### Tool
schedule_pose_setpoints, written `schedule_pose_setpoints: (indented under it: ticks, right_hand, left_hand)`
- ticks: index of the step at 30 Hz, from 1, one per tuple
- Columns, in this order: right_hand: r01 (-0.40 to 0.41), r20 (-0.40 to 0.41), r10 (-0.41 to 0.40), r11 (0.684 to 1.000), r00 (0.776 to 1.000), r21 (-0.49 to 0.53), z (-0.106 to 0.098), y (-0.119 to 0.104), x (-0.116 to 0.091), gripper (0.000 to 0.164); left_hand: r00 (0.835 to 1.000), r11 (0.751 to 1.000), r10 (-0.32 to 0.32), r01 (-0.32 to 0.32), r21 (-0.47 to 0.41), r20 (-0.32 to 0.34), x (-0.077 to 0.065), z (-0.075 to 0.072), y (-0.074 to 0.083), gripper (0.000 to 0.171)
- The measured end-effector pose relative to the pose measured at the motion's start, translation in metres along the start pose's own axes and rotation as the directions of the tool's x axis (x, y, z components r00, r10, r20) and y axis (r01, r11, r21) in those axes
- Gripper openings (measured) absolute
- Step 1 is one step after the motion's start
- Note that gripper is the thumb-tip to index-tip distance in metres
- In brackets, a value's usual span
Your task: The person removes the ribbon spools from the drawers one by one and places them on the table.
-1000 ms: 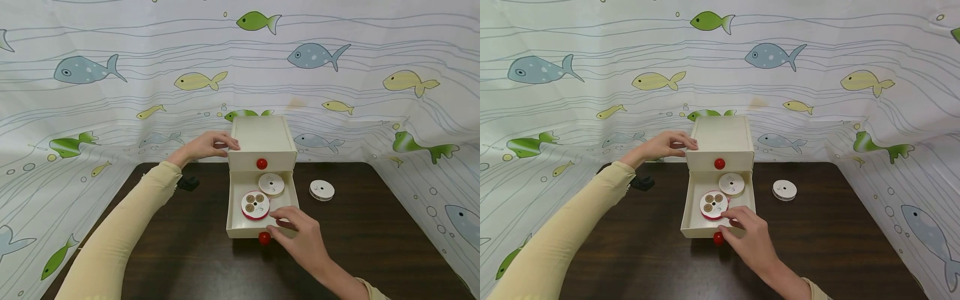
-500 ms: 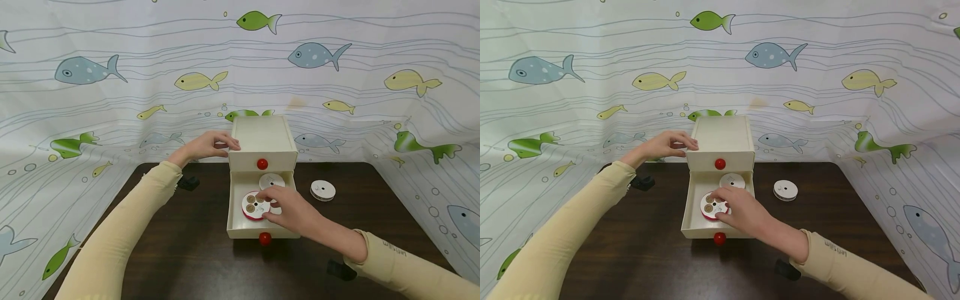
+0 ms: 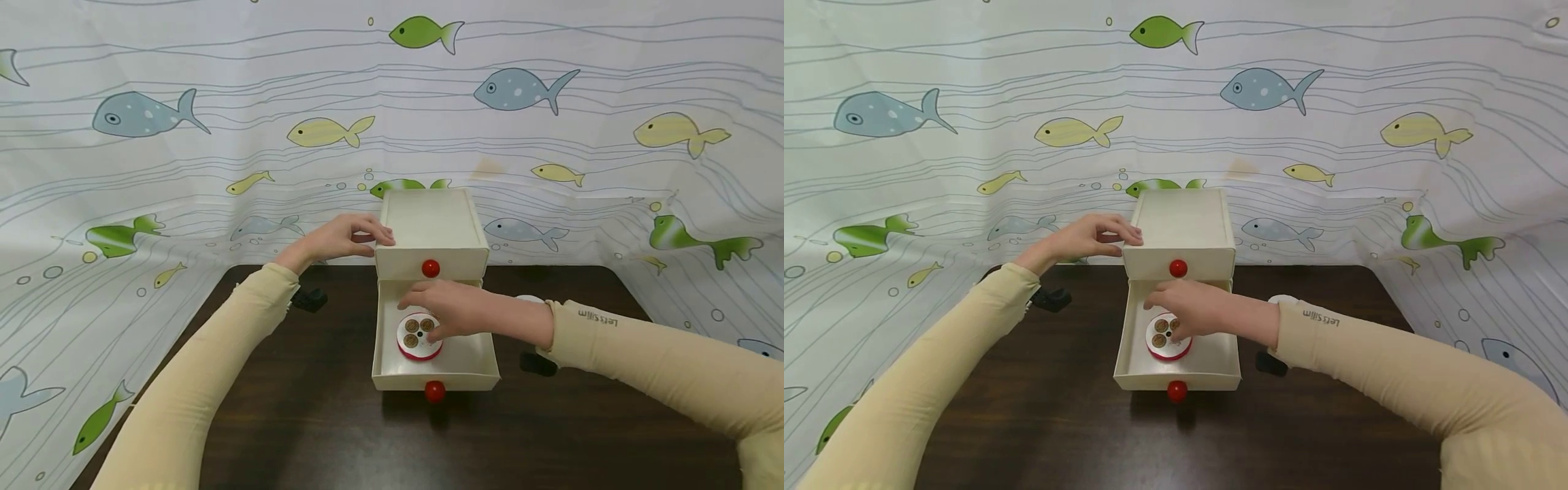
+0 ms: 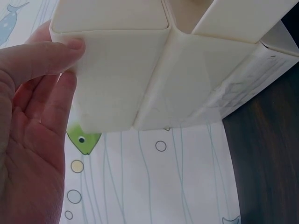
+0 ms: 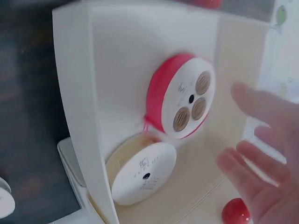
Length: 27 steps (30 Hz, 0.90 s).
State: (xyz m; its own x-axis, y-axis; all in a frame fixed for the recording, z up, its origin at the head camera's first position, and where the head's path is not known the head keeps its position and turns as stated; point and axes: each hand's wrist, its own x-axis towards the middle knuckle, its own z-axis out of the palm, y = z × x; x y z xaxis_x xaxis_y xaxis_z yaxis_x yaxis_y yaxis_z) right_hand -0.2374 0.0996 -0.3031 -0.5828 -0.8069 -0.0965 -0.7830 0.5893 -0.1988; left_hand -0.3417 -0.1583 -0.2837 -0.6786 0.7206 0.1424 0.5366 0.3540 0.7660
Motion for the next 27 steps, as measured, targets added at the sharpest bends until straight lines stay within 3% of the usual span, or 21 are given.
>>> schedule_pose_setpoints:
  ticks: [5,12,27]
  right_hand:
    - [0.013,0.157,-0.010,1.000,0.988,-0.016,0.002,0.005,0.017,0.068]
    - [0.074,0.281,-0.051,0.995,0.958,-0.072,0.014,0.012,0.031,0.076]
    - [0.121,0.343,-0.062,0.981,0.937,-0.154,0.024,0.021,0.042,0.073]
  left_hand:
    - [1.000,1.000,-0.009,0.009,0.007,-0.003,-0.001,0.000,0.001,0.030]
    - [1.000,1.000,-0.007,0.007,-0.004,0.003,-0.001,0.002,0.001,0.030]
    - [1.000,1.000,-0.015,0.015,0.021,-0.006,0.000,0.000,-0.002,0.030]
